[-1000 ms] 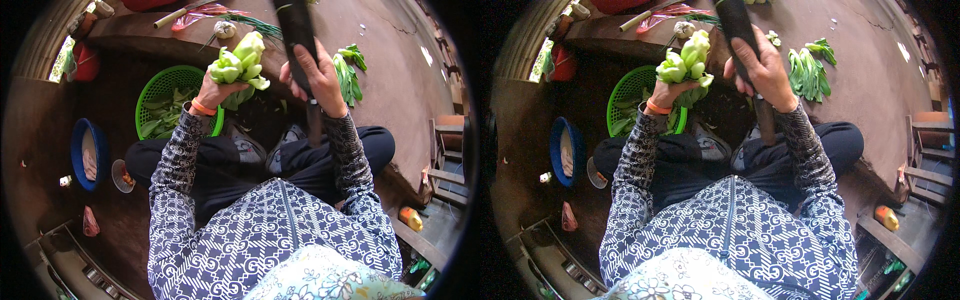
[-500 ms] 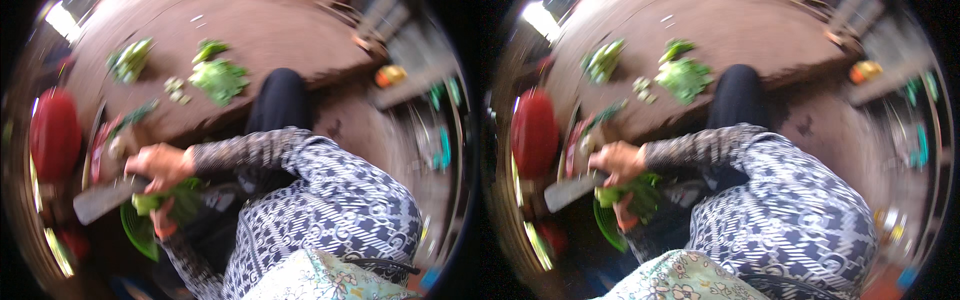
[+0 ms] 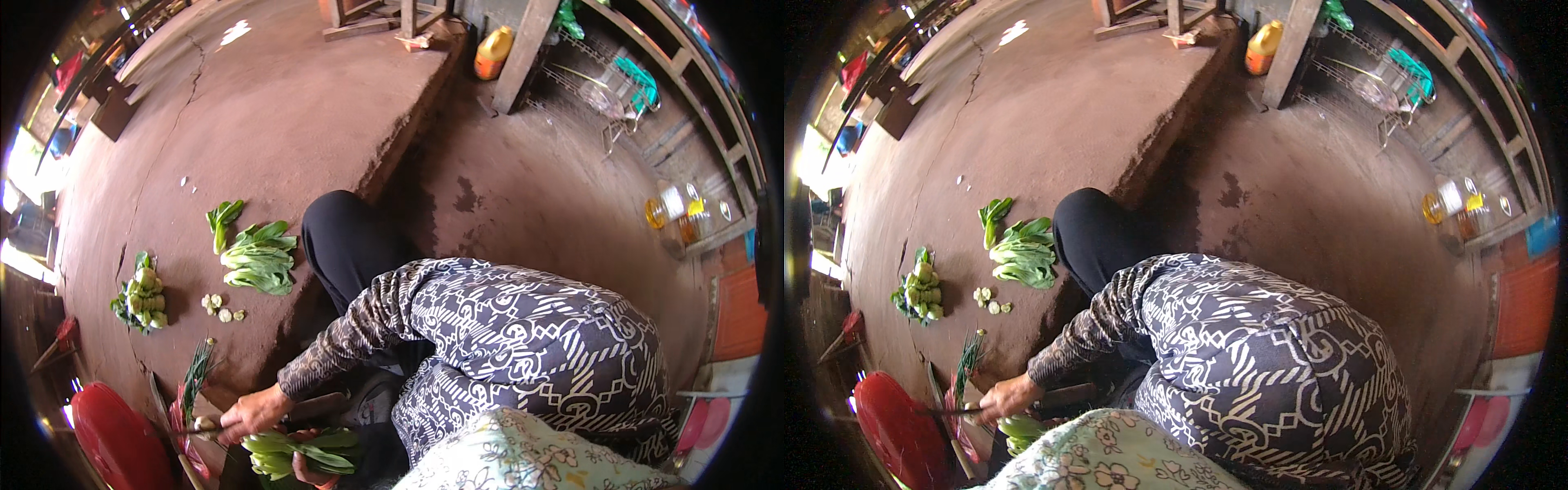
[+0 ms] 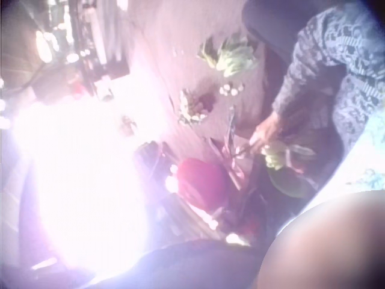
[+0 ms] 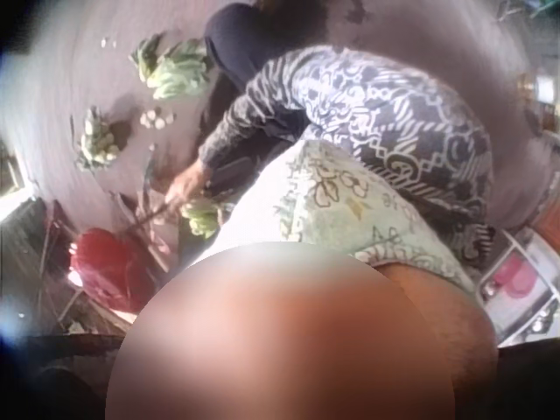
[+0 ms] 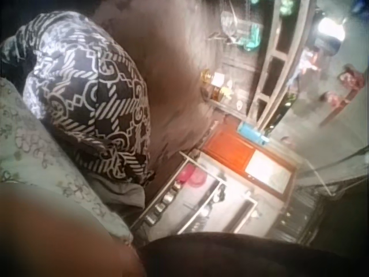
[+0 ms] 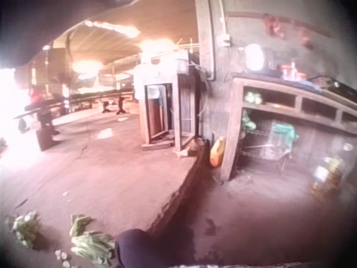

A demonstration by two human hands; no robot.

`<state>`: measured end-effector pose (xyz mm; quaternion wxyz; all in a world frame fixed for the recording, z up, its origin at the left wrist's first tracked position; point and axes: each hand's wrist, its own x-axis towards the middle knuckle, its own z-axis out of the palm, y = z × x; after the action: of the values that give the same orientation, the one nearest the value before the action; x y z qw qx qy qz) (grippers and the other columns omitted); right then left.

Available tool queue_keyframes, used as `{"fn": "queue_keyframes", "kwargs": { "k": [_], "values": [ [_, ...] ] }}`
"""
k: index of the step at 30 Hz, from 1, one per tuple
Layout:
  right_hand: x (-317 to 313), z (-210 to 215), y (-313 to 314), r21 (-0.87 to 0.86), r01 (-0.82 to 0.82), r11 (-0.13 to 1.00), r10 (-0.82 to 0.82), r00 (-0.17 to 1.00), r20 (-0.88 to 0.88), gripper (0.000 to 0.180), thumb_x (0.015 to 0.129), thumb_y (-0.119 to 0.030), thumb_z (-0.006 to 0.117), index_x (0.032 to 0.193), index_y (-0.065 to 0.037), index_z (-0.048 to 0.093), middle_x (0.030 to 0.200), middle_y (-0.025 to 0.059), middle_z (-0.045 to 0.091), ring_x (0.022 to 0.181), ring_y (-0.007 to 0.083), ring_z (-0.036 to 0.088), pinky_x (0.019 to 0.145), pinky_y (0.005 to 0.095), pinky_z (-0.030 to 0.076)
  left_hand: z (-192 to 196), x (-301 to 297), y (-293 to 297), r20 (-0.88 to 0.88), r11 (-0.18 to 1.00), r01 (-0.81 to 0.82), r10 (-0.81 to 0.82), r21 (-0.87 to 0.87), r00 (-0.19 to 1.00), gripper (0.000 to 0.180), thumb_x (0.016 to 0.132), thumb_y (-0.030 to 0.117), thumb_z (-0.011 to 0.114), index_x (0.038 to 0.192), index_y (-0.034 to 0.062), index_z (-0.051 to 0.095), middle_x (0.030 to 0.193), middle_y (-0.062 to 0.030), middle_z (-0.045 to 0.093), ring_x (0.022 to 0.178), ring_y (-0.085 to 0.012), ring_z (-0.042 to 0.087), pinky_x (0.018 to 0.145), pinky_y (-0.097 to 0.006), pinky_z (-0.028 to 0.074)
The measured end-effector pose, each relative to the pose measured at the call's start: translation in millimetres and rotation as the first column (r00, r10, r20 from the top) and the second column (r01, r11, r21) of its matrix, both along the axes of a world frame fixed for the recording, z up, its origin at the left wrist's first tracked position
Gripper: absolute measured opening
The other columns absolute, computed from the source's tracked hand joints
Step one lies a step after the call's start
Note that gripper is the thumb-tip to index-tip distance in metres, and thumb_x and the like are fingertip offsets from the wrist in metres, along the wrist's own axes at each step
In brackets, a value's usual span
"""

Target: The person sits on the floor and uses a knife to trim and cut leafy green vegetables, placing the prepared pieces into a green basket. The person handles the vegetables one at a time, removing outer leaves and cutting the stems.

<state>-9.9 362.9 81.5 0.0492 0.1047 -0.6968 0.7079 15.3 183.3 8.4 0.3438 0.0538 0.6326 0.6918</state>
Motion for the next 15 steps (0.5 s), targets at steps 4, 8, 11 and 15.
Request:
{"fn": "queue_keyframes", "kwargs": {
  "k": [4, 8, 11, 15],
  "values": [
    [6.2, 3.4, -6.0, 0.228, 0.026, 0.973, -0.058, 0.989, 0.135, 0.082, 0.073, -0.076, 0.067, 0.114, -0.005, 0.063, 0.1, 0.0195, 0.07, 0.098, 0.0368, 0.067, 0.084, 0.0449, 0.052, -9.2, -0.9, -7.0, 0.015, 0.999, -0.012, 0.013, -0.036, 1.0, 0.054, 0.084, 0.018, 0.067, 0.133, -0.0032, 0.054, 0.123, -0.0175, 0.062, 0.112, -0.0267, 0.062, 0.095, -0.039, 0.051],
    [8.5, 1.0, -8.6, 0.374, 0.104, 0.921, -0.133, 0.99, 0.053, 0.085, 0.064, -0.077, 0.073, 0.112, -0.007, 0.065, 0.095, 0.0194, 0.071, 0.091, 0.0377, 0.069, 0.081, 0.0457, 0.054, -27.7, -6.8, -28.5, 0.028, 0.998, -0.051, 0.052, -0.042, 0.998, 0.054, 0.085, 0.02, 0.068, 0.132, -0.0033, 0.055, 0.124, -0.018, 0.062, 0.112, -0.0266, 0.062, 0.095, -0.039, 0.052],
    [12.5, 4.3, -8.7, 0.45, 0.159, 0.879, -0.194, 0.98, 0.033, 0.081, 0.063, -0.075, 0.075, 0.112, -0.011, 0.066, 0.092, 0.019, 0.071, 0.088, 0.0391, 0.069, 0.078, 0.0484, 0.055, -31.8, -10.5, -41.5, 0.006, 0.997, -0.069, 0.069, -0.046, 0.998, 0.054, 0.085, 0.021, 0.069, 0.132, -0.0034, 0.056, 0.125, -0.0184, 0.062, 0.112, -0.0265, 0.062, 0.095, -0.038, 0.052],
    [12.7, 4.8, -11.5, 0.452, 0.224, 0.863, -0.238, 0.971, -0.027, 0.058, 0.074, -0.051, 0.077, 0.111, -0.009, 0.061, 0.093, 0.0198, 0.068, 0.085, 0.0412, 0.068, 0.074, 0.0501, 0.054, -18.9, -7.4, -56.6, -0.509, 0.979, 0.027, -0.129, -0.202, 0.851, 0.055, 0.086, 0.023, 0.07, 0.131, -0.0035, 0.057, 0.126, -0.019, 0.062, 0.113, -0.0263, 0.062, 0.095, -0.038, 0.052]
  ]
}}
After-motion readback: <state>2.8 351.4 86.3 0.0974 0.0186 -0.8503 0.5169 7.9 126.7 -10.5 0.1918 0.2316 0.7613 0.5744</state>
